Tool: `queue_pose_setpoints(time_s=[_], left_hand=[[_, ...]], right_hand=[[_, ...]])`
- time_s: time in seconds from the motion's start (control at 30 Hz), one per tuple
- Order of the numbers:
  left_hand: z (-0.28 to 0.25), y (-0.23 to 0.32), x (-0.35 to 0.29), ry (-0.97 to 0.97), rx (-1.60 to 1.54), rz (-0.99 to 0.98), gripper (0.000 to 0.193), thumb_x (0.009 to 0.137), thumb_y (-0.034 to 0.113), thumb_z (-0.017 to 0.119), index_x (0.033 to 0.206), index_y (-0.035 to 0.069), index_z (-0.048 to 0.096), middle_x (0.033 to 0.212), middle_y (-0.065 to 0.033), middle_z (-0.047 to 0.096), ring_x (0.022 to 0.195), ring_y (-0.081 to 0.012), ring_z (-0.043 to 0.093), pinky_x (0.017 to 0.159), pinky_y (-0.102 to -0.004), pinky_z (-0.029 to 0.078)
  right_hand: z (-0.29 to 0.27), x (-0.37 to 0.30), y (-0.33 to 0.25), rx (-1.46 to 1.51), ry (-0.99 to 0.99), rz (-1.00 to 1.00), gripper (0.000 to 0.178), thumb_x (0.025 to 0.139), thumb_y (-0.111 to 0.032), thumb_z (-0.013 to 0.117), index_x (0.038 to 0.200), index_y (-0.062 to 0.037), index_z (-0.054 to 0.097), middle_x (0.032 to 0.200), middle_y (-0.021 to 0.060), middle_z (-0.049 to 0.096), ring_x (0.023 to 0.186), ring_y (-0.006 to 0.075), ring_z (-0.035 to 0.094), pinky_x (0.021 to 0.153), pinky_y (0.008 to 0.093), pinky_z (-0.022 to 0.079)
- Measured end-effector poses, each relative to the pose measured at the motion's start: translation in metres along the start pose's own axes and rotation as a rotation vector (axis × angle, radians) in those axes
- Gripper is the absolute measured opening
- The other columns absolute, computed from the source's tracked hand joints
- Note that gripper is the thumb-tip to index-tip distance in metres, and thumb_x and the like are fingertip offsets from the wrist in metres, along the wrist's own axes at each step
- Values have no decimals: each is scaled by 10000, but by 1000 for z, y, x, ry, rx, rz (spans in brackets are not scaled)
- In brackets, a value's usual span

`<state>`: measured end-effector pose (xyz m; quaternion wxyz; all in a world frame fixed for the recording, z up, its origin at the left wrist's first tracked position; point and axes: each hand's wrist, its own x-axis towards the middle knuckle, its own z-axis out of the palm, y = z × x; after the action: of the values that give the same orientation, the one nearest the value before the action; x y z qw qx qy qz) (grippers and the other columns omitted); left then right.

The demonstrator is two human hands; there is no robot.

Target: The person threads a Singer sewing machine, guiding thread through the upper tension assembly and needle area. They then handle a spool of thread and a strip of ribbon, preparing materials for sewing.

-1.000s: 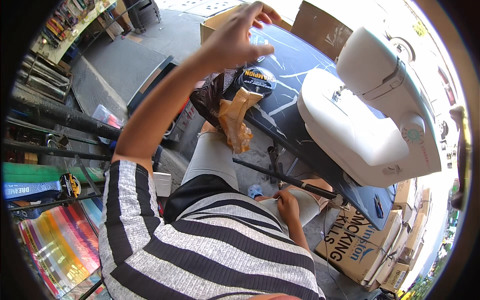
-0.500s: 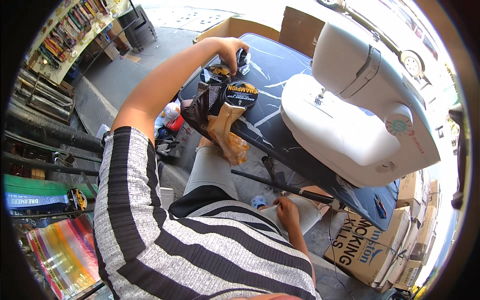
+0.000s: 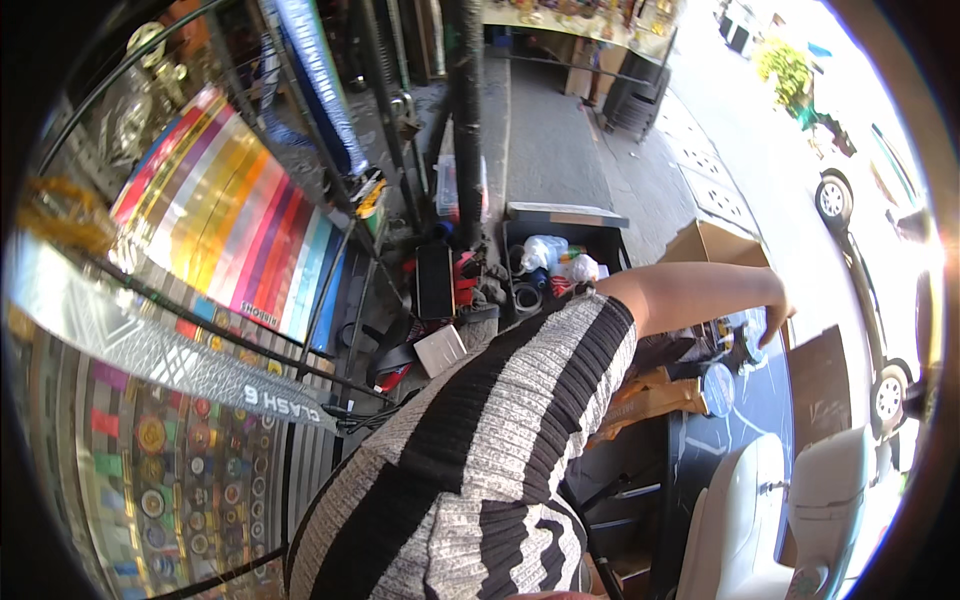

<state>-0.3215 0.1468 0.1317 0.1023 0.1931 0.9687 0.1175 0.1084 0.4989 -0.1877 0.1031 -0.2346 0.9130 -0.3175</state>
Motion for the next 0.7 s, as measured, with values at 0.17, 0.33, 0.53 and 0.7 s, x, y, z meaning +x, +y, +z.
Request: queue_pose_setpoints(time_s=[0.17, 0.33, 0.53, 0.7], left_hand=[[-42, -1, -122, 1208, -460, 206, 433, 686, 212, 817, 1058, 62, 655, 964, -79, 698, 900, -239, 674, 791, -380, 531], [-20, 38, -219, 1937, -972, 213, 122, 802, 17, 631, 878, 98, 580, 764, 33, 583, 674, -40, 549, 606, -223, 414], [-5, 54, -253, 1959, -944, 380, 129, 839, 17, 625, 943, 86, 591, 777, 27, 602, 668, -68, 553, 612, -247, 418], [13, 75, -256, 1916, -967, 414, 108, 824, 66, 652, 923, 87, 615, 783, 14, 622, 690, -103, 576, 628, -276, 436]], right_hand=[[-35, 43, -29, 295, -251, -64, 110, 793, -2, 539, 835, -10, 641, 787, 143, 630, 702, 263, 607, 629, 352, 459], [-92, 109, -192, 487, 179, -628, 55, 772, -1, 541, 756, -14, 593, 744, 107, 590, 666, 206, 563, 611, 300, 441], [-137, 120, -425, 1005, -202, -1110, 246, 869, 7, 544, 1103, 68, 589, 1079, 169, 615, 1028, 240, 582, 909, 342, 455], [-127, 83, -550, 878, -393, -1328, 644, 750, -168, 848, 1231, 11, 460, 1101, 123, 548, 1009, 229, 557, 864, 352, 464]])
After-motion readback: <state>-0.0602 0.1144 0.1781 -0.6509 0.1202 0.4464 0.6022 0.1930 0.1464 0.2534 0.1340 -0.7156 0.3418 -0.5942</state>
